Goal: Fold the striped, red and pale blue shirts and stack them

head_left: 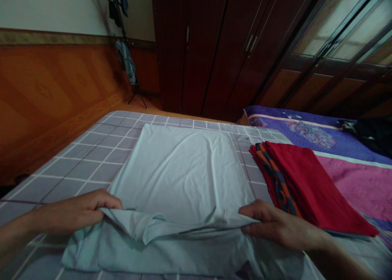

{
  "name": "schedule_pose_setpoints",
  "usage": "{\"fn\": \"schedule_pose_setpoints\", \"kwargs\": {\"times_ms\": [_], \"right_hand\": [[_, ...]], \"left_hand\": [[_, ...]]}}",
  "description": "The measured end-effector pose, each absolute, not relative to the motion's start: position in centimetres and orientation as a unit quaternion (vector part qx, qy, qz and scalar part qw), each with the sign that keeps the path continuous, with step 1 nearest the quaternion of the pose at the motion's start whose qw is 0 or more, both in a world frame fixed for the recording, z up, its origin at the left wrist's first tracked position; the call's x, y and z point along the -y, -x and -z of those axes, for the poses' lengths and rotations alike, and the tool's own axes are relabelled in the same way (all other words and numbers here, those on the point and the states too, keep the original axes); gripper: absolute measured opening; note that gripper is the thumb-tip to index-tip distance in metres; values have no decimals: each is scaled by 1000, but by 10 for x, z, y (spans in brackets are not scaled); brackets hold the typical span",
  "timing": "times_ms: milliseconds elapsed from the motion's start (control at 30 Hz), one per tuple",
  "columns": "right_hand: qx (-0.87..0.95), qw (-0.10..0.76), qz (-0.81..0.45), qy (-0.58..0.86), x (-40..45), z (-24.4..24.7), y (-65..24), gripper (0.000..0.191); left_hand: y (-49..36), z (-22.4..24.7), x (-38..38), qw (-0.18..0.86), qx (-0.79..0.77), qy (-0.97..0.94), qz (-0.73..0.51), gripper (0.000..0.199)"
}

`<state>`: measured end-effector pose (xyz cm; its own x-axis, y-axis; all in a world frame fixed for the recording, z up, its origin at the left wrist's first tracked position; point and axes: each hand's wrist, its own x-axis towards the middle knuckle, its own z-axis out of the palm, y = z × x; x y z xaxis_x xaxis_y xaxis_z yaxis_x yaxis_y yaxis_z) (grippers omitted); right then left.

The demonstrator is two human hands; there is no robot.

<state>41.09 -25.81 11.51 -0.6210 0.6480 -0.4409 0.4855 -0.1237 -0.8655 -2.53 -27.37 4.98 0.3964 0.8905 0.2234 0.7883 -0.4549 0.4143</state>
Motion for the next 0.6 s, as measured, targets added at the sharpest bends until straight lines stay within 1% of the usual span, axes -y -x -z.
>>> {"fn": "schedule_pose_setpoints", "kwargs": {"times_ms": [67,167,233,267,333,400,500,600], "right_hand": [[601,50,-682,413,221,-121,-407,29],[561,68,-705,428,161,-131,-405,29],[555,85,-702,438,118,-133,-404,31],[557,95,-697,442,95,-132,-404,32],[576,116,-662,465,52,-120,-403,35],[608,125,-591,515,16,-99,-403,35],[640,135,-482,582,-12,-61,-404,32],[649,162,-437,601,-17,-36,-405,34]], "left_hand": [[30,-66,234,260,-501,-803,-193,45],[31,-88,169,474,-502,-712,-127,30],[28,-96,123,572,-509,-635,-106,22],[26,-96,100,600,-513,-604,-111,22],[24,-90,56,622,-523,-566,-142,32],[23,-74,21,607,-544,-556,-165,39],[26,-46,-7,557,-566,-576,-195,38],[30,-28,-10,524,-563,-604,-208,36]]}}
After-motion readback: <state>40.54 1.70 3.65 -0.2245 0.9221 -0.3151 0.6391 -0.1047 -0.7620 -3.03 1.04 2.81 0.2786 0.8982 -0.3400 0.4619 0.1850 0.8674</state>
